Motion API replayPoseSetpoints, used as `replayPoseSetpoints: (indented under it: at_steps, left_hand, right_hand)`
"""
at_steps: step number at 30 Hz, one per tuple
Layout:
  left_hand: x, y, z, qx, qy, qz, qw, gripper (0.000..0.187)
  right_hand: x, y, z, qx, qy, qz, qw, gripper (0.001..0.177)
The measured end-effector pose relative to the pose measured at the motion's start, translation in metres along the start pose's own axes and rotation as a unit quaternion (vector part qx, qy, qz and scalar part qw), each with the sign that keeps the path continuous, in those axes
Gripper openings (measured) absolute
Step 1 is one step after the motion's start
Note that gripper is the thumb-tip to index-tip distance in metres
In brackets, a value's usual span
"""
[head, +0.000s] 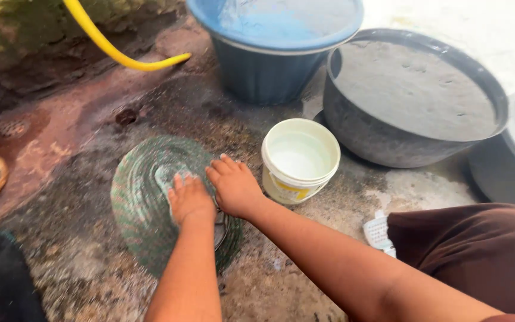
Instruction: Washing and scrubbing a hat on the floor with soap and a brush.
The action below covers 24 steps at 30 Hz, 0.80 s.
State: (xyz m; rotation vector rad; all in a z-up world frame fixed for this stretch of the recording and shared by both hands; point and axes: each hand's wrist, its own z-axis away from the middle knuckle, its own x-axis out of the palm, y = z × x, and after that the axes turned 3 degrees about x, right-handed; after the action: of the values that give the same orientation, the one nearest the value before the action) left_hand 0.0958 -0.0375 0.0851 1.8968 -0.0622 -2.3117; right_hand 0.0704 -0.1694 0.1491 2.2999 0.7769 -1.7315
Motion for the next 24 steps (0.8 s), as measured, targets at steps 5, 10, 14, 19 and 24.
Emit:
replayPoseSetpoints:
  at_steps: [5, 10, 14, 19, 24]
  left_hand:
    - [-0.024, 0.091, -0.024, 0.128, 0.147, 0.027, 0.980, 0.053]
    - [-0.025, 0.149, -0.046, 0.231, 0.189, 0.034, 0.954, 0.051]
    - [-0.005, 0.183, -0.062, 0.278, 0.158, 0.068, 0.945, 0.046]
    - [-0.007, 0.200, -0.063, 0.312, 0.131, 0.066, 0.939, 0.043]
    - [-0.028, 0.218, -0.060, 0.270, 0.026, 0.088, 0.958, 0.043]
  right_hand:
    - [-0.042, 0.064, -0.006, 0.057, 0.046, 0.058, 0.996, 0.047]
    - [-0.060, 0.113, 0.003, 0.144, 0.035, 0.068, 0.987, 0.039]
    - [-0.052, 0.152, 0.010, 0.202, -0.027, 0.059, 0.977, 0.031]
    - [-0.035, 0.183, 0.011, 0.281, -0.092, 0.000, 0.955, 0.028]
    - [-0.005, 0.206, 0.016, 0.380, -0.103, -0.072, 0.916, 0.032]
